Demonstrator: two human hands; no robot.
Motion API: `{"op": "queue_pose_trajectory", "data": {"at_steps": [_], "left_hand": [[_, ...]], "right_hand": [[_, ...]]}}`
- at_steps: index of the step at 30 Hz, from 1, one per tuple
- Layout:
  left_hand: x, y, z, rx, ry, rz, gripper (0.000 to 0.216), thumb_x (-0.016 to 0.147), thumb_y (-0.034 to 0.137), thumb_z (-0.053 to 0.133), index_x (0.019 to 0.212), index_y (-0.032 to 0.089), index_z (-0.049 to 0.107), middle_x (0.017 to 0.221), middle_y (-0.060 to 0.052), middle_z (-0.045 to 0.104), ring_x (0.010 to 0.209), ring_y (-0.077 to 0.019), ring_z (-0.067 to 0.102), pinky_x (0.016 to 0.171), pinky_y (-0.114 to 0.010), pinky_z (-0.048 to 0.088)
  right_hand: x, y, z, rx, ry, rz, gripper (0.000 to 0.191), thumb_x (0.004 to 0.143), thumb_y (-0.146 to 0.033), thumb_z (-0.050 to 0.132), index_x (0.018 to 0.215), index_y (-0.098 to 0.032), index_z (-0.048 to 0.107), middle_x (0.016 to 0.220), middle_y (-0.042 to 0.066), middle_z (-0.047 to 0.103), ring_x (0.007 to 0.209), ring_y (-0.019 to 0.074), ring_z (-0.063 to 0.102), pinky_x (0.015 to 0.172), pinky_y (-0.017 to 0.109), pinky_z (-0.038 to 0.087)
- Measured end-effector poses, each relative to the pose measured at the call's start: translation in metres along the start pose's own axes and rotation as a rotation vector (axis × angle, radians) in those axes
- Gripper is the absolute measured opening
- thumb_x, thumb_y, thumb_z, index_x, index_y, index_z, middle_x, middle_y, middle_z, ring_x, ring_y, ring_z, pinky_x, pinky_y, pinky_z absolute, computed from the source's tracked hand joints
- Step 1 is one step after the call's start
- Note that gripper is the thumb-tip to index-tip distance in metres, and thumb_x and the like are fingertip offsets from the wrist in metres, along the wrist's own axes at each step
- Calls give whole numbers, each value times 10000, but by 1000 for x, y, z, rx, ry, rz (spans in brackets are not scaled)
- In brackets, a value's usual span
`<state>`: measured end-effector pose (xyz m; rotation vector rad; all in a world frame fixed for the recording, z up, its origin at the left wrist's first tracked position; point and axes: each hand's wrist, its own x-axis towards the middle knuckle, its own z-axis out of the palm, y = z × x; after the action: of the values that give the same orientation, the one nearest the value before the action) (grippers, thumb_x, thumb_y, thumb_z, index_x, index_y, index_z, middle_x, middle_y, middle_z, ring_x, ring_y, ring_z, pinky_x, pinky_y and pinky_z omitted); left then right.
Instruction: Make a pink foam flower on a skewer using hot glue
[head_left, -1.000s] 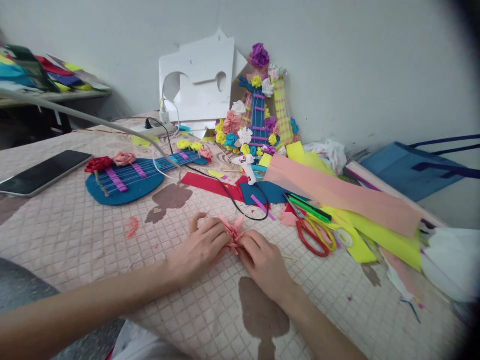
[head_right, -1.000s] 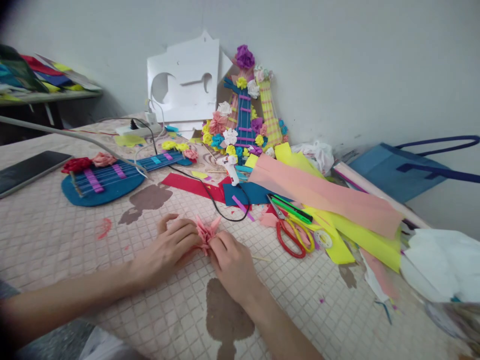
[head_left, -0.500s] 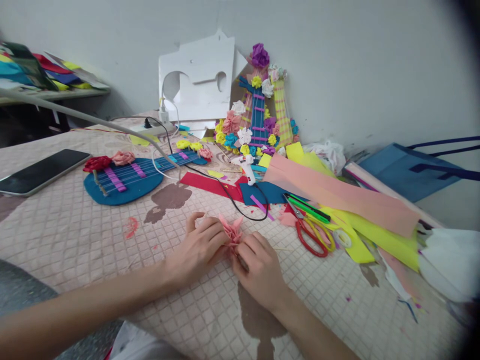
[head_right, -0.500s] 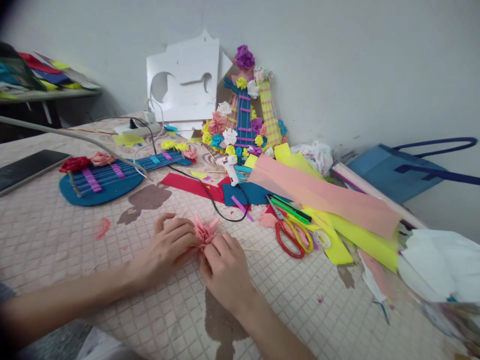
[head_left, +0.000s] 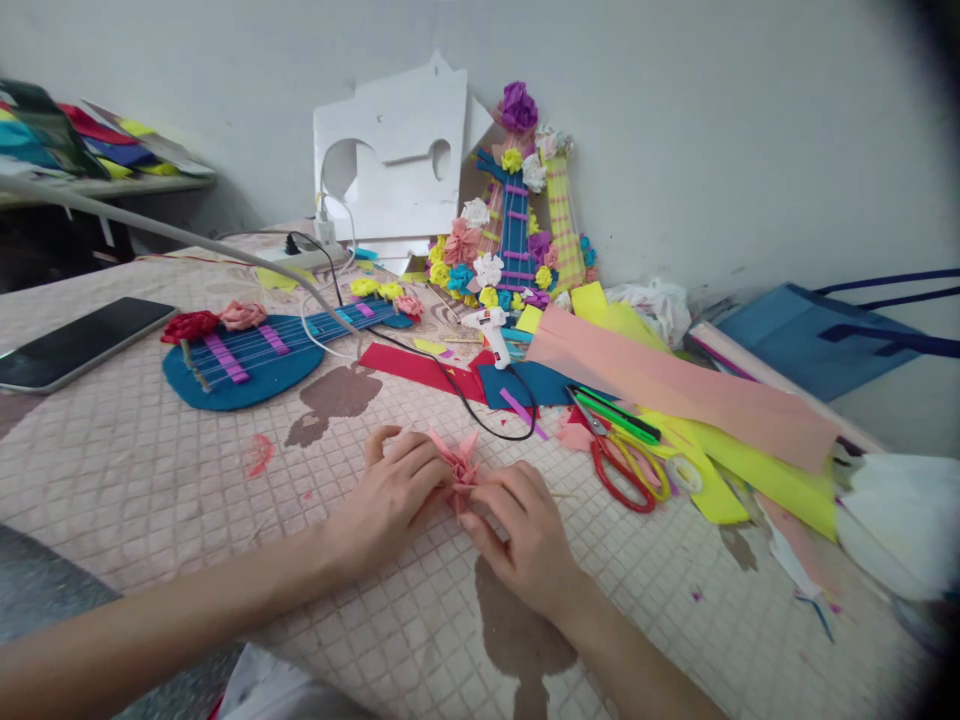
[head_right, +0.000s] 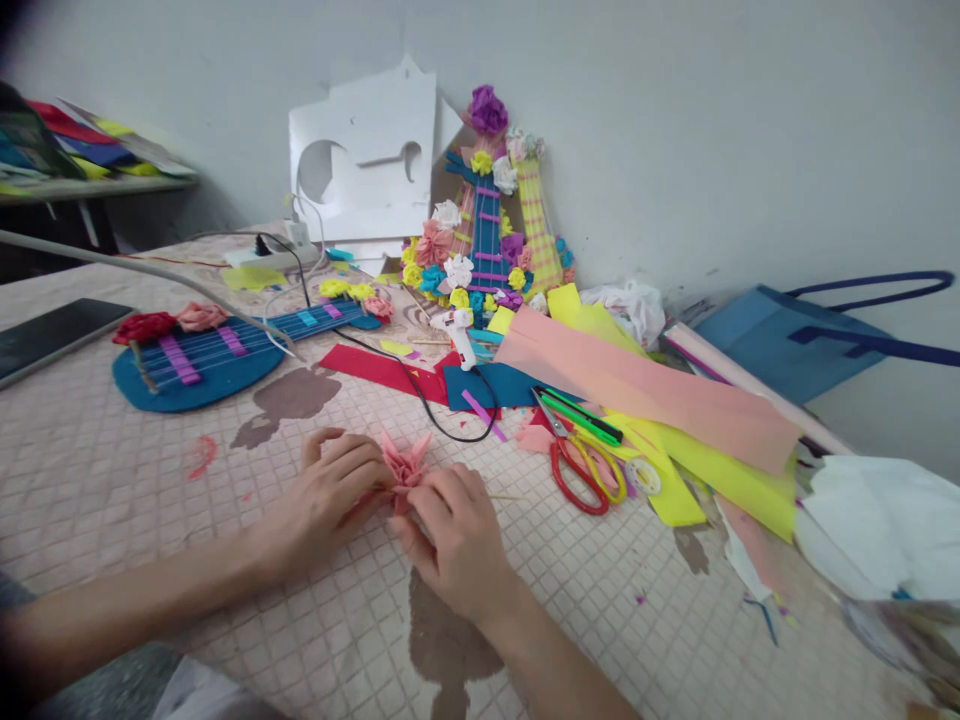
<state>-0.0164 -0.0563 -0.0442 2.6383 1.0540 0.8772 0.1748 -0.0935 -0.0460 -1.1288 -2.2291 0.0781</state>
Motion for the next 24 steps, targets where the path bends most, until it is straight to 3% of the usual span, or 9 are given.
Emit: {"op": "queue_pose_trajectory", "data": {"at_steps": [3,14,24], "left_hand": [[0,0,-1,1,-7,2,137,923,206,470,819,195,560,813,17,606,900,-169,510,964,-430,200],[0,3,-4,42,-37,16,166,934,208,435,830,202,564,830,15,612,914,-171,507,985,-427,176],[-3,3,1,133,52,94,169,931,168,429,859,205,578,888,-7,613,990,-184,505,1027,-447,161]], "right_hand": [[3,3,-4,-32,48,50,87,899,-222,501,910,-193,582,876,55,572,852,205,500,746,361,413],[5,8,7,-87,-66,42,83,905,-179,502,866,-179,576,874,45,589,857,194,496,758,346,403],[5,6,4,-156,-102,19,144,922,-183,464,836,-180,580,865,48,595,836,193,498,731,335,386]]}}
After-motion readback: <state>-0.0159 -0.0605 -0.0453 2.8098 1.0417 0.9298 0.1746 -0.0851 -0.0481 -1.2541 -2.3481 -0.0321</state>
